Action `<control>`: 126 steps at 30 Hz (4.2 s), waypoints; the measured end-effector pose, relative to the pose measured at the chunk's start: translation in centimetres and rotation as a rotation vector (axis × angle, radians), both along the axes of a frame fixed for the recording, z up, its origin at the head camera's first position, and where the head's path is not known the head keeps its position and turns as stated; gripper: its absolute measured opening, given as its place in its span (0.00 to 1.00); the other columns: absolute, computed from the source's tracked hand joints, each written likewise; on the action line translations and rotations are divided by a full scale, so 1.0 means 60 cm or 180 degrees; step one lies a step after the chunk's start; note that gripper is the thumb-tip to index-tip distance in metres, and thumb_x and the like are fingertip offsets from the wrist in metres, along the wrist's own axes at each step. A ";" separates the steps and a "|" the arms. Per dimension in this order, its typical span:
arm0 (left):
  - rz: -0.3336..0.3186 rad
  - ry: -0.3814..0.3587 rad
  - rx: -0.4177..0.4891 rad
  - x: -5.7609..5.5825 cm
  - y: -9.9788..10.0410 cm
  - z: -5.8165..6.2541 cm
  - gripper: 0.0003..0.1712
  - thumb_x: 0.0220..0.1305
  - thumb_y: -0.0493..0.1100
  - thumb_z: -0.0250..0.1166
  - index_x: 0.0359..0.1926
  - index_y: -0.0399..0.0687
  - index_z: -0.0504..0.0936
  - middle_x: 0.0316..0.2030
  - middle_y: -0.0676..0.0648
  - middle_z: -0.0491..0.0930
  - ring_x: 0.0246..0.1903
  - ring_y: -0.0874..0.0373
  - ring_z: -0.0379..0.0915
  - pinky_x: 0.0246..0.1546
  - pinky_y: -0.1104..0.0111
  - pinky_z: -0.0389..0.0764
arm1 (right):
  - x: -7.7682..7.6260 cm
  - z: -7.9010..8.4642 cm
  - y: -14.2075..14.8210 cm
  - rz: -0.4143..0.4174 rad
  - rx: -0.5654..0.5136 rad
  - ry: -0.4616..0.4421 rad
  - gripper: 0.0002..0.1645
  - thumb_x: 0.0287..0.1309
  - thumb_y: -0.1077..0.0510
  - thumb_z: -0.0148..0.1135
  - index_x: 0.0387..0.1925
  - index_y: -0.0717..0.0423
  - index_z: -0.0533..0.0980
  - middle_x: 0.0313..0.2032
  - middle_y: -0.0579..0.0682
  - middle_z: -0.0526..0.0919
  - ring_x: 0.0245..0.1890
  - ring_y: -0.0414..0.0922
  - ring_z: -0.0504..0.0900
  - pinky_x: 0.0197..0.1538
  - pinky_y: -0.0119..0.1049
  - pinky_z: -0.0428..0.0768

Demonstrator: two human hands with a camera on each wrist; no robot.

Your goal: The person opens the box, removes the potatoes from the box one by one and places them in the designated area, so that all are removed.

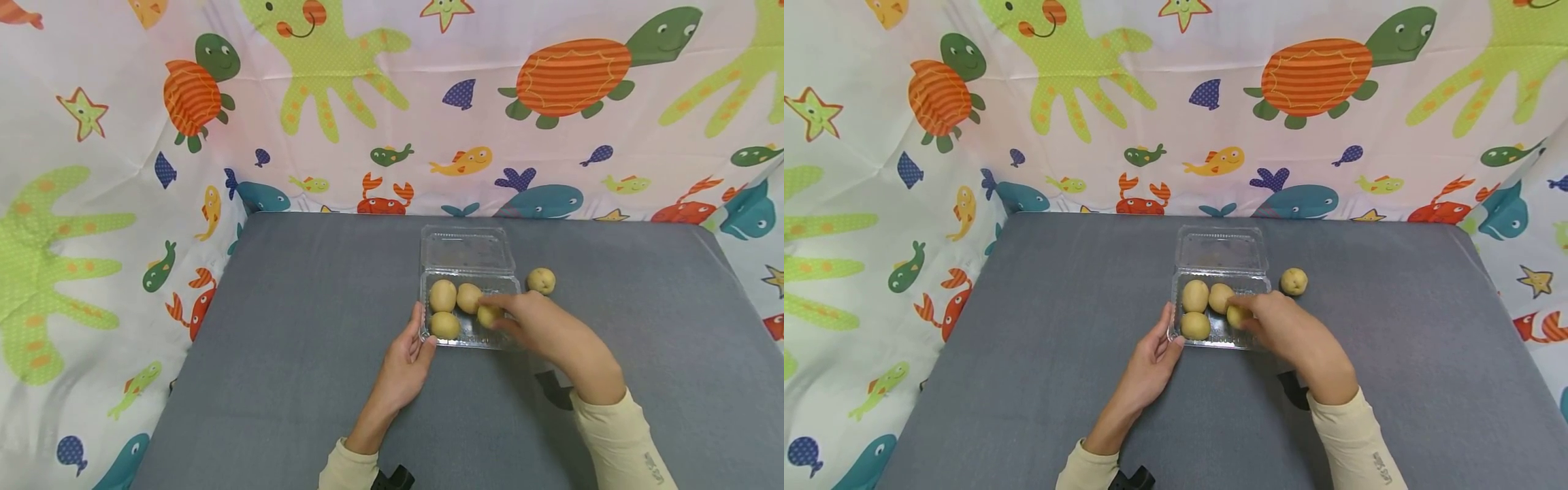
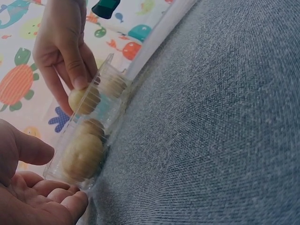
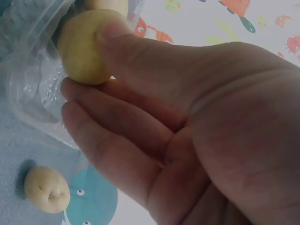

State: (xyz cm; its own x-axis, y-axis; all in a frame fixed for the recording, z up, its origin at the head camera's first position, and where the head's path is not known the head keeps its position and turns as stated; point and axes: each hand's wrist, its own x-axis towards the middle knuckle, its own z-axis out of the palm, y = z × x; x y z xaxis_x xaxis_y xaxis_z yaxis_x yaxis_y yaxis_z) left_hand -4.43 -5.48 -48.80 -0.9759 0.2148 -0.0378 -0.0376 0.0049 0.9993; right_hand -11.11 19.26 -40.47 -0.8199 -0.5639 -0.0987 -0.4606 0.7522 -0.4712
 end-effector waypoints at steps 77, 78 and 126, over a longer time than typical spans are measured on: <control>-0.0018 0.0000 -0.0004 -0.001 0.001 0.001 0.40 0.82 0.35 0.55 0.84 0.39 0.44 0.84 0.44 0.44 0.82 0.52 0.40 0.79 0.58 0.53 | -0.011 0.016 0.148 -0.1304 -0.0118 0.0645 0.24 0.70 0.68 0.65 0.66 0.62 0.77 0.43 0.64 0.86 0.30 0.51 0.78 0.22 0.34 0.67; -0.0019 -0.0004 -0.0002 -0.001 0.001 0.000 0.40 0.82 0.35 0.55 0.84 0.39 0.44 0.84 0.45 0.44 0.82 0.52 0.40 0.79 0.58 0.53 | -0.011 0.016 0.149 -0.1323 -0.0124 0.0639 0.25 0.70 0.69 0.65 0.66 0.62 0.77 0.44 0.64 0.86 0.31 0.52 0.78 0.22 0.34 0.67; -0.0025 0.0020 -0.0037 0.000 -0.002 -0.001 0.40 0.82 0.35 0.55 0.84 0.39 0.44 0.84 0.43 0.43 0.82 0.51 0.40 0.79 0.57 0.54 | -0.039 -0.045 0.179 -0.1589 0.0001 0.0419 0.24 0.68 0.72 0.66 0.64 0.64 0.77 0.49 0.71 0.85 0.38 0.60 0.83 0.41 0.64 0.84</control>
